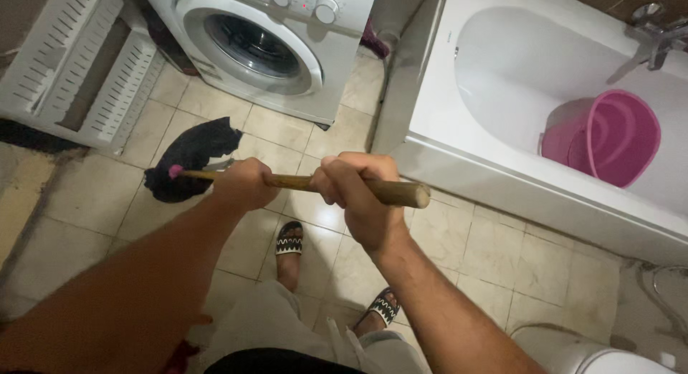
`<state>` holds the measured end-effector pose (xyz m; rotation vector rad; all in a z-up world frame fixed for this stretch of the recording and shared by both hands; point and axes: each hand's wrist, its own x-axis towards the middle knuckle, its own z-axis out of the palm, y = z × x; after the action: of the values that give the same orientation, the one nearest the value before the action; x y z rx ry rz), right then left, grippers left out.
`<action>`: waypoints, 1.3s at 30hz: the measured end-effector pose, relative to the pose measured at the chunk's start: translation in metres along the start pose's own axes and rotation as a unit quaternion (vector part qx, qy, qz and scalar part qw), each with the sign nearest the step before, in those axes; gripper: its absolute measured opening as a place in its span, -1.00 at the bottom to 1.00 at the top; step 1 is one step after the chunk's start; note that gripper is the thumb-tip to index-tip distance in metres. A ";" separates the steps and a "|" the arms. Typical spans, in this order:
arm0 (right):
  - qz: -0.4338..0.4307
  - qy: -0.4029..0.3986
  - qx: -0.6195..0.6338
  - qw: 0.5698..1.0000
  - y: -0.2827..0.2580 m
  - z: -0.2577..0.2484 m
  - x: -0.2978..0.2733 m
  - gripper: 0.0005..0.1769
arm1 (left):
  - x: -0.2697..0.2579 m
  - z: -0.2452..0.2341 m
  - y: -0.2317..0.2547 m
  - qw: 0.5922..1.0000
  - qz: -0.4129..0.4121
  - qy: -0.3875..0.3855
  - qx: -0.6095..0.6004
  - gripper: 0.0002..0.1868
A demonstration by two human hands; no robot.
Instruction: The person cleans the bathroom floor by scrubbing the tiles with a cloth attached to the end of a wooden pole.
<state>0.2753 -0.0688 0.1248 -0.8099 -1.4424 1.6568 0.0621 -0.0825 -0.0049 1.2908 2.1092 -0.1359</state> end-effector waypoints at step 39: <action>-0.141 0.169 -0.024 0.975 -0.122 -0.258 -0.190 -0.53 | -0.161 0.111 0.326 0.981 0.149 -0.099 -0.073 -0.70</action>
<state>0.6079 -0.1013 0.2007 -0.8262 -1.2916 1.2095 0.4326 -0.0838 0.0782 1.4256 1.7056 0.0187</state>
